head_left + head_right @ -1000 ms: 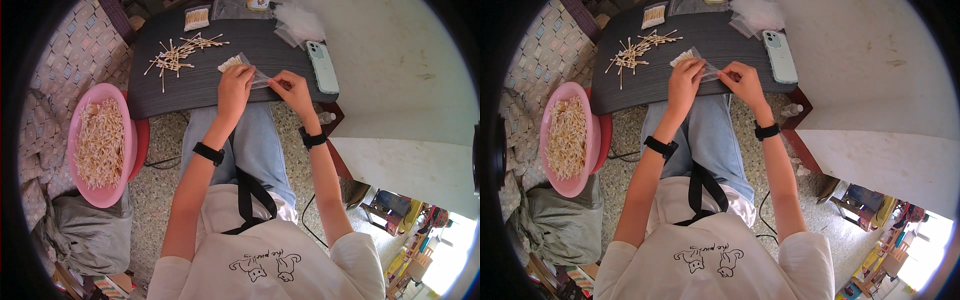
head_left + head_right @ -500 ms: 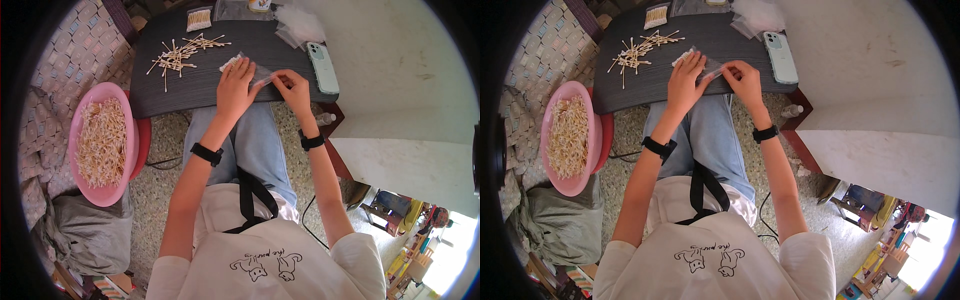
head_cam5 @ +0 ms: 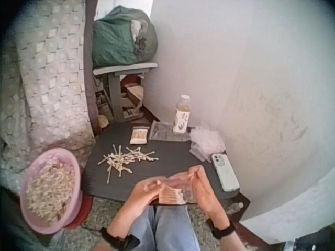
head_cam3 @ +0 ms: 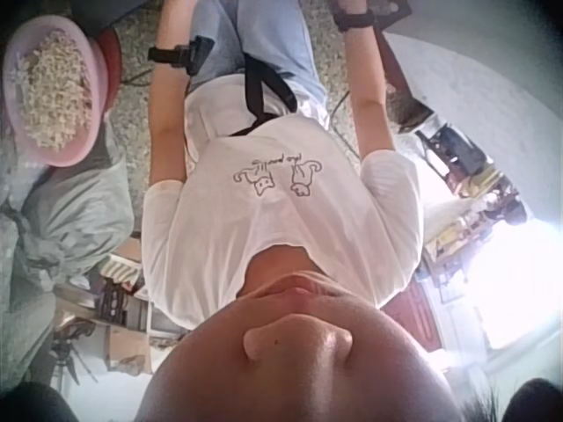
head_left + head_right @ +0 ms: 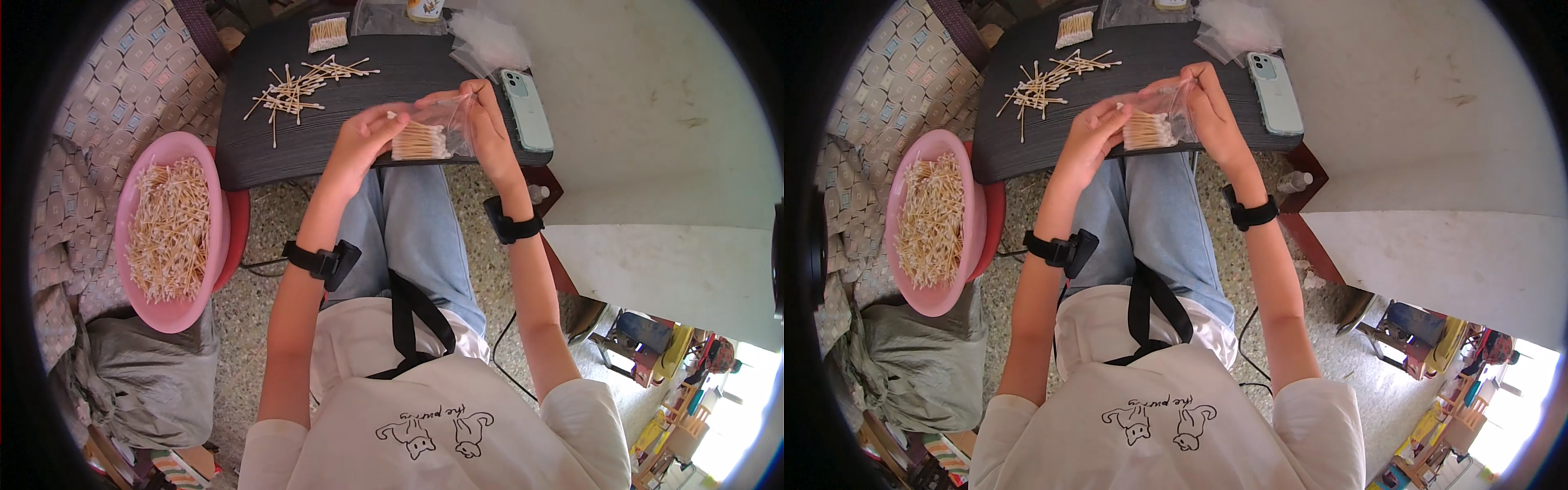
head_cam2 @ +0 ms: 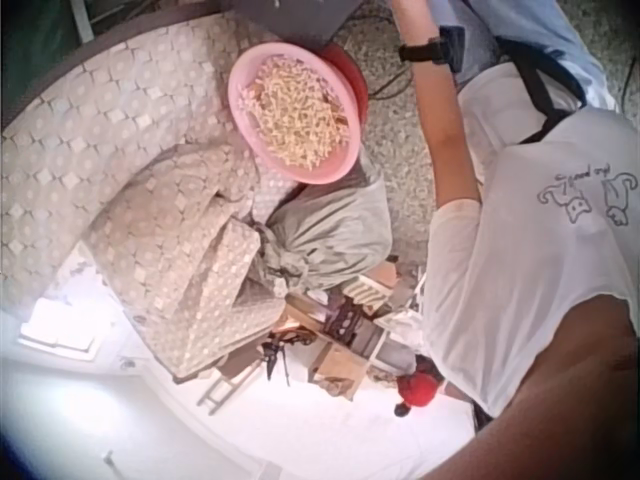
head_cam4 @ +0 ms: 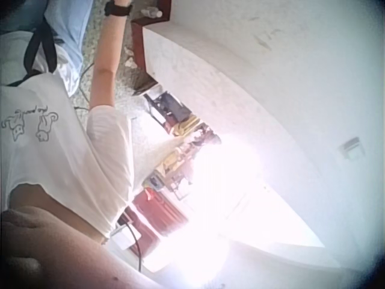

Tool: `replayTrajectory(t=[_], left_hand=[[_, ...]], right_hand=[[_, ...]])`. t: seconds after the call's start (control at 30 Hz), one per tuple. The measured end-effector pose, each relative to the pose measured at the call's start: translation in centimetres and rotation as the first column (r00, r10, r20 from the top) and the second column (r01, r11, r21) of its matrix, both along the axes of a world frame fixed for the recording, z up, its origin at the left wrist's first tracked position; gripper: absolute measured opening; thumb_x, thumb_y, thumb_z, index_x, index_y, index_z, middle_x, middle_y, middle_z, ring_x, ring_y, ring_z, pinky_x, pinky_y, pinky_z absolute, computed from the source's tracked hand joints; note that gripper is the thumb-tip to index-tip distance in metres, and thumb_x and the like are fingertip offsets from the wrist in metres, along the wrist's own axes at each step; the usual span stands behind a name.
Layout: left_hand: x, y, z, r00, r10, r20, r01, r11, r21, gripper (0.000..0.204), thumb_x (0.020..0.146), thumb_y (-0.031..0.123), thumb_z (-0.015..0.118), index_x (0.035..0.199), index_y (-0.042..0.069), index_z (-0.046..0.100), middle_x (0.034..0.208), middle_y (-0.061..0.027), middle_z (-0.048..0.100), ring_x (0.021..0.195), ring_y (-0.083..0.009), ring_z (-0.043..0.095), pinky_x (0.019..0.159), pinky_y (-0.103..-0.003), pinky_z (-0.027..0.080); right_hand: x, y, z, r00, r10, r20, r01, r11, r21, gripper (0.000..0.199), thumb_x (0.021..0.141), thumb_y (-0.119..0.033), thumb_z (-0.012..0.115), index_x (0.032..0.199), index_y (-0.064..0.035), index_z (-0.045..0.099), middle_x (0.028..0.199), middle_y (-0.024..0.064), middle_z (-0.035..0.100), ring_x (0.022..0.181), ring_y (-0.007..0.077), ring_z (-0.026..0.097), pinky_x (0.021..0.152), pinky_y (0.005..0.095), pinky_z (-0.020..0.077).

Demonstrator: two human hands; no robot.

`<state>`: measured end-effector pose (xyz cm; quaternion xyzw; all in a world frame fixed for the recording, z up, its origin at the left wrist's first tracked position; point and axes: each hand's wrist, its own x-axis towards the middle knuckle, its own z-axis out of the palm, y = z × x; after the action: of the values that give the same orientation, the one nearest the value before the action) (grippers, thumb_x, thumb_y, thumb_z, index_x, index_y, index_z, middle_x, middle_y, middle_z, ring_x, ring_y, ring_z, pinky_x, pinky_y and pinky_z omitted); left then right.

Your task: The person picks up cotton swabs from a pink bowl and a pile on a dark gray desk, aligns them by hand, and slides them into a small transparent plastic bag.

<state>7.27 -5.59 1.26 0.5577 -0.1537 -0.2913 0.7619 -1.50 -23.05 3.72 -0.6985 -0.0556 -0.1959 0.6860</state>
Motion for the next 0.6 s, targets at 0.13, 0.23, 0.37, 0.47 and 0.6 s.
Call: replayTrajectory(t=[0.13,0.23,0.37,0.47,0.6], left_hand=[[-0.3,0.7,-0.2,0.994,-0.095,-0.053,0.095,0.995,0.002,0.031,0.086,0.026,0.072,0.103,0.000,0.067,0.094,-0.0061,0.069,0.083,-0.0108,0.065,0.077,-0.026,0.052],[-0.8,1.0,-0.2,0.999,0.015,-0.040,-0.015,1.000,-0.010,0.024,0.086,0.020,0.072,0.097,-0.001,0.068,0.089,-0.0057,0.070,0.079,-0.0100,0.066,0.070,-0.023,0.052],[-1.4,1.1,0.1,0.997,0.065,0.037,-0.067,0.996,0.061,0.023,0.086,0.018,0.072,0.097,-0.001,0.068,0.090,-0.0064,0.070,0.081,-0.0095,0.065,0.070,-0.023,0.051],[-1.8,1.0,0.0,0.989,0.082,0.125,-0.083,0.996,0.009,0.021,0.087,0.019,0.071,0.098,0.000,0.067,0.090,-0.0057,0.069,0.081,-0.0097,0.064,0.074,-0.023,0.050],[-2.0,1.4,0.0,0.975,-0.007,0.221,0.005,1.000,0.008,0.020,0.087,0.016,0.069,0.097,-0.001,0.068,0.090,-0.0057,0.069,0.083,-0.0102,0.064,0.077,-0.024,0.050]], right_hand=[[-0.6,0.4,0.4,0.989,0.095,-0.111,-0.064,0.965,0.256,0.021,0.103,-0.028,0.032,0.107,-0.0078,0.038,0.115,0.0229,0.060,0.102,0.0301,0.062,0.091,0.0399,0.0467],[-1.2,0.6,0.2,0.961,0.058,-0.272,0.031,0.950,0.311,0.032,0.102,-0.033,0.041,0.117,-0.0051,0.040,0.109,0.0210,0.062,0.099,0.0256,0.063,0.085,0.0372,0.0497],[-2.3,2.1,0.3,0.933,-0.007,-0.359,0.064,0.987,0.146,0.051,0.094,-0.031,0.060,0.130,0.0002,0.041,0.098,0.0145,0.067,0.088,0.0168,0.065,0.070,0.0309,0.0555],[-2.3,2.2,0.4,0.914,-0.038,-0.404,0.111,0.981,0.160,0.043,0.089,-0.019,0.068,0.121,0.0024,0.052,0.091,0.0097,0.068,0.081,0.0132,0.066,0.066,0.0292,0.0566],[-2.5,2.1,-0.2,0.929,-0.062,-0.365,0.096,0.993,0.075,0.033,0.086,-0.018,0.072,0.111,0.0010,0.061,0.092,0.0052,0.068,0.082,0.0092,0.063,0.072,0.0232,0.0498]])
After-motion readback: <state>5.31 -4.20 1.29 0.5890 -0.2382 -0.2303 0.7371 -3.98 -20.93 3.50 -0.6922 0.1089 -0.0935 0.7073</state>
